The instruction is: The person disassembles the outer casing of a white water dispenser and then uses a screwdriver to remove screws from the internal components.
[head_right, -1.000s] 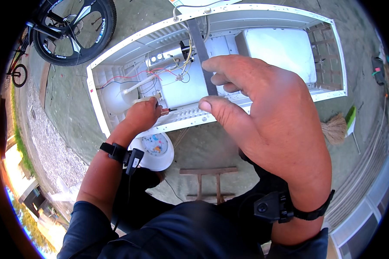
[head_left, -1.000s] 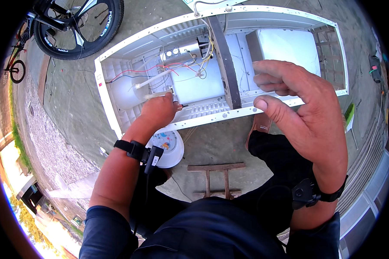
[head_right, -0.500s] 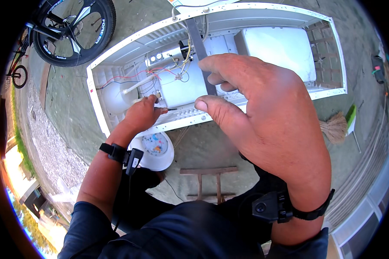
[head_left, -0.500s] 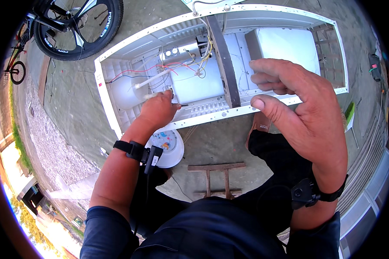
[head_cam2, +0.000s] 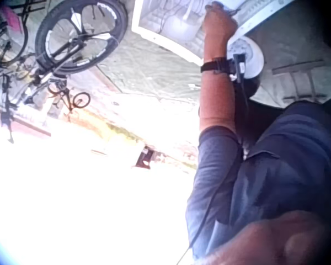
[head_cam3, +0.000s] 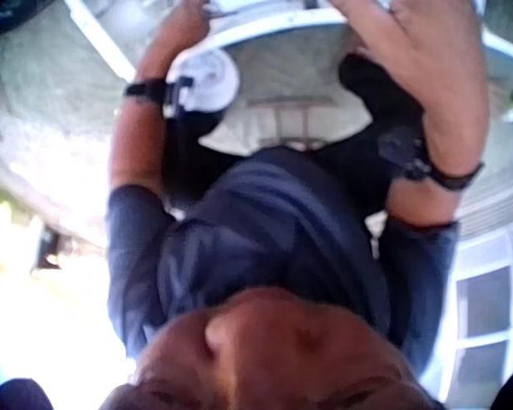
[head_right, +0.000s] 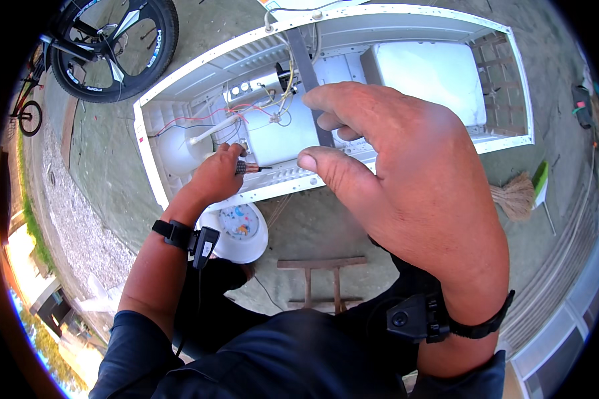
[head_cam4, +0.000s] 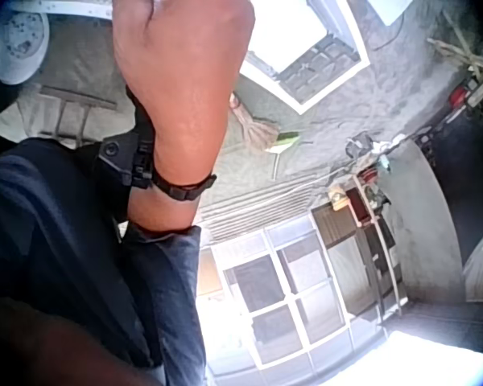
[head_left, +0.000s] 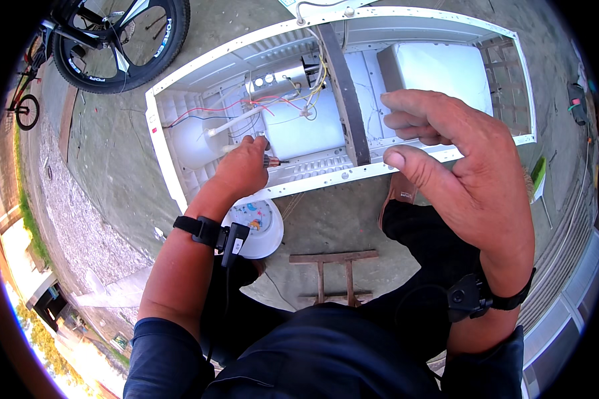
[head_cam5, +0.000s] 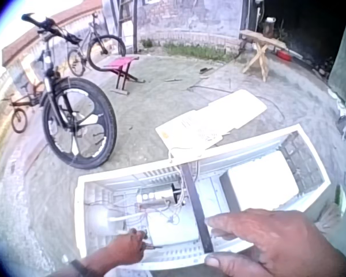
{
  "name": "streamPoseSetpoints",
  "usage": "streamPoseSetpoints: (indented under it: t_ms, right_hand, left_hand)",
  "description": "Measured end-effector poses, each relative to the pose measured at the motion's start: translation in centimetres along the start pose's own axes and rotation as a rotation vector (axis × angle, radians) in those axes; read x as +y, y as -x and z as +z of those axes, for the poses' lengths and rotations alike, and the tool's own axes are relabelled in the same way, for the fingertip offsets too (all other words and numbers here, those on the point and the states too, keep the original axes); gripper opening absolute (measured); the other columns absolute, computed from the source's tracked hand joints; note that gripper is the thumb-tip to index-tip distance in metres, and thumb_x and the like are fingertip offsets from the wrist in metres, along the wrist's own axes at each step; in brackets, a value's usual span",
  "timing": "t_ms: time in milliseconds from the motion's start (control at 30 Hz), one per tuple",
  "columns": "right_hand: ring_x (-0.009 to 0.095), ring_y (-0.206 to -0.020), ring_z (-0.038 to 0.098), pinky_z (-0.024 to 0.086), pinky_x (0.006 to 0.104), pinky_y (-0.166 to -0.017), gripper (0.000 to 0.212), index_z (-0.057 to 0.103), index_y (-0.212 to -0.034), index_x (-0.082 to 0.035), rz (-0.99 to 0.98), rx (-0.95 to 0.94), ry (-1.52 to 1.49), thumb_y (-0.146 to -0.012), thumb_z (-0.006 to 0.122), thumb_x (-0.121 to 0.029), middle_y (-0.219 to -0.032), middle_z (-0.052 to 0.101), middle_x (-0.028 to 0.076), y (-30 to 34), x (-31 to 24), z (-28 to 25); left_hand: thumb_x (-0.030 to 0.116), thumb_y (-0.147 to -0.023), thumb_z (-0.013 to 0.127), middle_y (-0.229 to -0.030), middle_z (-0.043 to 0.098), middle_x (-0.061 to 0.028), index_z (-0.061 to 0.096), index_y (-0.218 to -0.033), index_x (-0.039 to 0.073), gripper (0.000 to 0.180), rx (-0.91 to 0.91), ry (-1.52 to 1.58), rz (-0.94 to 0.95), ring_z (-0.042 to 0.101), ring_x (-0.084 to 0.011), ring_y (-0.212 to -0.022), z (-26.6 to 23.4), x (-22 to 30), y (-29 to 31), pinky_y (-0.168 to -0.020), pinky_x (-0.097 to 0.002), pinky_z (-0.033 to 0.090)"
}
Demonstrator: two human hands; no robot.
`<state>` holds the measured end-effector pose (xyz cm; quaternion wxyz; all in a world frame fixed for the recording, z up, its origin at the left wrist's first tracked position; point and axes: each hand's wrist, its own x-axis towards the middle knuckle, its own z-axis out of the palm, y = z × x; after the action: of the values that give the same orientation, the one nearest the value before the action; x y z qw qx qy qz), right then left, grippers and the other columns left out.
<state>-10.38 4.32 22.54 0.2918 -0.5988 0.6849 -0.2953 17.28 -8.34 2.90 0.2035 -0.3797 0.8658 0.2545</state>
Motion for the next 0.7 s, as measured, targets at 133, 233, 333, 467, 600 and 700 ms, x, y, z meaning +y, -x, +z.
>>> streamPoseSetpoints:
  t_ms: [133, 233, 333, 467, 600, 700]
  right_hand:
    - [0.027, -0.094, 0.072, 0.055, 0.0351, -0.084, 0.040, 0.064, -0.121, 0.001, 0.008, 0.004, 0.008, -0.084, 0.074, -0.015, -0.103, 0.071, 0.018, 0.1, 0.1, 0.1]
    - [0.027, -0.094, 0.072, 0.055, 0.0351, -0.084, 0.041, 0.064, -0.121, 0.001, 0.006, 0.003, 0.014, -0.084, 0.074, -0.015, -0.103, 0.071, 0.018, 0.1, 0.0, 0.0]
    - [0.027, -0.094, 0.072, 0.055, 0.0351, -0.083, 0.041, 0.064, -0.121, 0.001, 0.001, 0.002, 0.017, -0.084, 0.074, -0.015, -0.102, 0.072, 0.018, 0.0, 0.1, 0.1]
    - [0.027, -0.093, 0.072, 0.055, 0.0350, -0.083, 0.041, 0.064, -0.121, 0.001, 0.008, 0.000, 0.028, -0.085, 0.073, -0.015, -0.102, 0.072, 0.018, 0.1, 0.2, 0.0]
    - [0.027, -0.093, 0.071, 0.055, 0.0351, -0.084, 0.041, 0.064, -0.121, 0.000, 0.001, 0.002, 0.009, -0.085, 0.073, -0.016, -0.102, 0.072, 0.018, 0.0, 0.2, 0.0]
    - [0.027, -0.093, 0.071, 0.055, 0.0350, -0.084, 0.041, 0.064, -0.121, 0.000, 0.013, -0.004, 0.003, -0.085, 0.074, -0.015, -0.102, 0.072, 0.018, -0.1, 0.2, 0.1]
  left_hand:
    - [0.034, -0.094, 0.065, -0.104, 0.068, -0.0244, 0.056, -0.115, -0.002, 0.043, -0.152, 0.023, -0.155, 0.068, -0.0413, -0.097, -1.7, 1.8, -0.6, -0.084, -0.0481, 0.054]
    - [0.034, -0.093, 0.065, -0.101, 0.068, -0.0239, 0.056, -0.115, -0.002, 0.043, -0.042, 0.046, -0.093, 0.068, -0.0420, -0.096, -0.9, 1.4, -0.1, -0.083, -0.0479, 0.054]
    - [0.034, -0.094, 0.065, -0.099, 0.069, -0.0238, 0.056, -0.116, -0.002, 0.044, 0.032, 0.016, -0.021, 0.068, -0.0418, -0.096, 0.2, 0.3, -0.1, -0.083, -0.0476, 0.054]
    - [0.034, -0.093, 0.066, -0.101, 0.068, -0.0244, 0.056, -0.118, -0.001, 0.044, -0.083, 0.010, -0.132, 0.067, -0.0416, -0.097, -0.8, 1.1, -0.4, -0.084, -0.0476, 0.054]
    - [0.036, -0.094, 0.065, -0.099, 0.068, -0.0244, 0.056, -0.118, -0.002, 0.046, 0.025, -0.017, -0.037, 0.068, -0.0419, -0.096, 0.1, 0.1, 0.1, -0.084, -0.0485, 0.054]
    - [0.034, -0.093, 0.066, -0.107, 0.066, -0.0249, 0.056, -0.118, -0.002, 0.045, -0.107, -0.009, -0.129, 0.067, -0.0419, -0.097, -1.4, 1.1, -0.2, -0.085, -0.0487, 0.054]
